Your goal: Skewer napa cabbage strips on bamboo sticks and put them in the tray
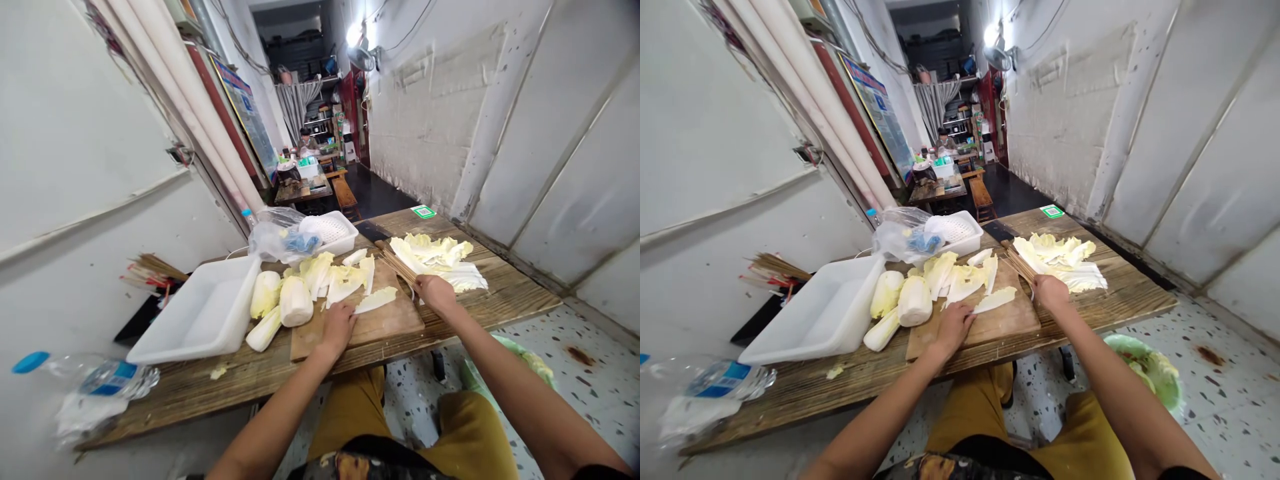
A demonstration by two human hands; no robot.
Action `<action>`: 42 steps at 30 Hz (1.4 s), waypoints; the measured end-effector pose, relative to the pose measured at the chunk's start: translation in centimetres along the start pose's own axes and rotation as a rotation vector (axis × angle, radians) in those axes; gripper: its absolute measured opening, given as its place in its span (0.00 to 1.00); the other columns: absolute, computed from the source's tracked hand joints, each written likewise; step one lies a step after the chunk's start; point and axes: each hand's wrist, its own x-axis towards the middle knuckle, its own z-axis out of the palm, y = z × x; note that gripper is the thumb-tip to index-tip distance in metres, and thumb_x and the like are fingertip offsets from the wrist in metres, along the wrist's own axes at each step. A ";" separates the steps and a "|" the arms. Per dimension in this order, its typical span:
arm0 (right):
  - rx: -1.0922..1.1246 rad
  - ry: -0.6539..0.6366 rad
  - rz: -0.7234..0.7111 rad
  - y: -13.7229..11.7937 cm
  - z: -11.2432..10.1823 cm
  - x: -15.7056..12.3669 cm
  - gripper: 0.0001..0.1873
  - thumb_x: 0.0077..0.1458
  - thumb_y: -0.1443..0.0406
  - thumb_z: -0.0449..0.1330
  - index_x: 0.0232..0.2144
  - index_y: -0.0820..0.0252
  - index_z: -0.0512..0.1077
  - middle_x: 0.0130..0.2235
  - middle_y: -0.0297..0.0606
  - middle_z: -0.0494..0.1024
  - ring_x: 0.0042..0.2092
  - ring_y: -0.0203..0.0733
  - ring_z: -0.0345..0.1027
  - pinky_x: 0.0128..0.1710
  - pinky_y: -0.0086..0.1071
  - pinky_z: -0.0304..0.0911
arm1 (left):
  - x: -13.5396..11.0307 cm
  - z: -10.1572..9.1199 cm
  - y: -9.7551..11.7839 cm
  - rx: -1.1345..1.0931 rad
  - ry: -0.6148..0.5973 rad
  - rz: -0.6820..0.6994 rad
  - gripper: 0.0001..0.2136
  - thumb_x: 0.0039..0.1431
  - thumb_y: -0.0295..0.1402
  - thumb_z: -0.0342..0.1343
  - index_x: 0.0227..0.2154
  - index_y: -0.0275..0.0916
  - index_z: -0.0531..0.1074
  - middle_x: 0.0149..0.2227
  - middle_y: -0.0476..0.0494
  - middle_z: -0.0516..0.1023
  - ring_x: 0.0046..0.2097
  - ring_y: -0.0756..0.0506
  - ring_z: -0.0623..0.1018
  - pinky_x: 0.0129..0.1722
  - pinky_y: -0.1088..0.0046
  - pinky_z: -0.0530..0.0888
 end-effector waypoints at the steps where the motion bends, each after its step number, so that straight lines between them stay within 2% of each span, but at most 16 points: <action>1: 0.076 0.028 -0.007 -0.1 -0.5 -0.2 0.11 0.61 0.60 0.59 0.42 0.62 0.72 0.42 0.38 0.75 0.41 0.41 0.71 0.41 0.41 0.69 | -0.1 -0.1 -0.2 -0.001 -0.005 0.002 0.08 0.59 0.30 0.54 0.36 0.36 0.77 0.40 0.38 0.77 0.43 0.41 0.72 0.46 0.64 0.68; 5: 0.455 0.113 -0.075 -0.2 -1.7 -2.7 0.15 0.64 0.57 0.54 0.44 0.63 0.70 0.36 0.36 0.76 0.34 0.38 0.72 0.35 0.37 0.70 | -0.4 -0.6 -0.8 0.013 -0.068 0.048 0.12 0.62 0.30 0.48 0.38 0.39 0.77 0.40 0.40 0.77 0.44 0.41 0.72 0.46 0.64 0.67; 7: 0.642 0.103 -0.143 -0.2 -1.7 -4.8 0.18 0.66 0.55 0.51 0.44 0.63 0.69 0.37 0.37 0.77 0.35 0.38 0.73 0.36 0.37 0.71 | -0.6 -1.1 -0.8 0.021 -0.112 0.072 0.13 0.62 0.29 0.46 0.40 0.40 0.77 0.40 0.40 0.77 0.44 0.41 0.72 0.46 0.64 0.67; 11: 0.859 0.021 -0.260 -0.4 -0.3 -8.9 0.24 0.64 0.49 0.48 0.38 0.63 0.71 0.37 0.40 0.78 0.38 0.41 0.75 0.40 0.41 0.71 | -1.4 -2.5 -0.1 -0.030 -0.125 0.006 0.14 0.56 0.26 0.52 0.44 0.39 0.75 0.41 0.40 0.77 0.45 0.40 0.73 0.47 0.64 0.67; 14: 0.879 -0.007 -0.297 -0.5 1.9 -11.0 0.21 0.61 0.50 0.54 0.39 0.63 0.70 0.35 0.38 0.78 0.35 0.39 0.74 0.36 0.38 0.72 | -2.4 -3.1 0.3 -0.158 -0.099 -0.102 0.19 0.50 0.23 0.54 0.47 0.38 0.74 0.37 0.41 0.77 0.40 0.41 0.74 0.43 0.65 0.69; 17: 0.813 -0.009 -0.332 -0.5 4.8 -12.4 0.18 0.64 0.53 0.53 0.41 0.63 0.69 0.31 0.33 0.75 0.28 0.35 0.70 0.29 0.33 0.69 | -3.1 -2.8 0.2 -0.401 -0.014 -0.220 0.22 0.49 0.23 0.54 0.49 0.38 0.73 0.34 0.45 0.75 0.33 0.47 0.74 0.38 0.69 0.71; 21: 0.677 0.035 -0.403 -0.5 8.0 -13.7 0.16 0.64 0.55 0.54 0.45 0.62 0.69 0.37 0.36 0.76 0.35 0.39 0.72 0.37 0.38 0.70 | -3.1 -1.8 -0.8 -0.809 0.092 -0.370 0.16 0.48 0.26 0.56 0.42 0.35 0.76 0.39 0.43 0.76 0.28 0.51 0.74 0.33 0.72 0.73; 25: 0.580 0.081 -0.492 -0.8 9.1 -14.0 0.17 0.64 0.54 0.53 0.48 0.59 0.70 0.37 0.37 0.78 0.36 0.40 0.74 0.38 0.39 0.70 | -2.7 -1.4 -1.1 -0.955 0.045 -0.354 0.14 0.45 0.30 0.62 0.38 0.33 0.76 0.35 0.41 0.79 0.34 0.46 0.79 0.37 0.69 0.75; 28: 0.532 0.143 -0.542 -1.3 8.4 -13.9 0.16 0.65 0.56 0.53 0.46 0.60 0.72 0.39 0.39 0.79 0.37 0.41 0.75 0.39 0.39 0.72 | -1.9 -1.5 -0.9 -1.052 0.035 -0.331 0.14 0.46 0.35 0.63 0.36 0.34 0.76 0.33 0.40 0.80 0.37 0.44 0.80 0.42 0.66 0.75; 31: 0.492 0.233 -0.577 -2.0 6.8 -13.7 0.15 0.64 0.60 0.51 0.46 0.61 0.73 0.37 0.41 0.81 0.36 0.42 0.77 0.38 0.38 0.73 | -0.5 -1.9 -0.5 -1.123 0.065 -0.313 0.15 0.47 0.39 0.62 0.36 0.34 0.75 0.33 0.40 0.81 0.39 0.43 0.80 0.44 0.63 0.74; 33: 0.466 0.298 -0.598 -2.4 5.4 -13.7 0.14 0.63 0.63 0.51 0.46 0.59 0.74 0.36 0.41 0.82 0.36 0.43 0.77 0.37 0.36 0.73 | 0.6 -2.7 -0.3 -1.152 0.093 -0.276 0.16 0.46 0.40 0.64 0.35 0.35 0.75 0.38 0.38 0.80 0.43 0.43 0.78 0.48 0.63 0.72; 35: 0.438 0.362 -0.621 -2.7 3.7 -13.9 0.14 0.62 0.65 0.53 0.46 0.59 0.74 0.37 0.41 0.82 0.37 0.43 0.77 0.39 0.34 0.73 | 1.4 -4.1 0.2 -1.207 0.112 -0.210 0.15 0.46 0.40 0.65 0.33 0.36 0.74 0.49 0.37 0.76 0.50 0.42 0.75 0.52 0.64 0.69; 37: 0.408 0.418 -0.645 -3.0 2.1 -14.2 0.13 0.61 0.67 0.54 0.46 0.61 0.74 0.39 0.43 0.82 0.38 0.43 0.77 0.41 0.34 0.72 | 1.7 -5.8 0.9 -1.325 0.104 -0.139 0.14 0.49 0.41 0.64 0.34 0.37 0.72 0.52 0.38 0.74 0.53 0.43 0.73 0.53 0.63 0.68; 40: 0.362 0.467 -0.679 -3.3 -0.1 -14.8 0.13 0.61 0.69 0.54 0.47 0.62 0.73 0.42 0.45 0.81 0.42 0.43 0.76 0.45 0.34 0.71 | 1.2 -8.1 2.6 -1.485 0.034 -0.102 0.16 0.52 0.41 0.62 0.39 0.38 0.69 0.40 0.42 0.79 0.46 0.45 0.77 0.50 0.64 0.70; 42: 0.331 0.475 -0.700 -3.6 -1.3 -15.3 0.14 0.61 0.70 0.55 0.48 0.61 0.72 0.43 0.44 0.80 0.43 0.42 0.75 0.46 0.34 0.70 | 0.3 -9.0 3.8 -1.498 -0.036 -0.127 0.21 0.52 0.41 0.63 0.46 0.39 0.67 0.32 0.46 0.79 0.40 0.47 0.78 0.46 0.68 0.71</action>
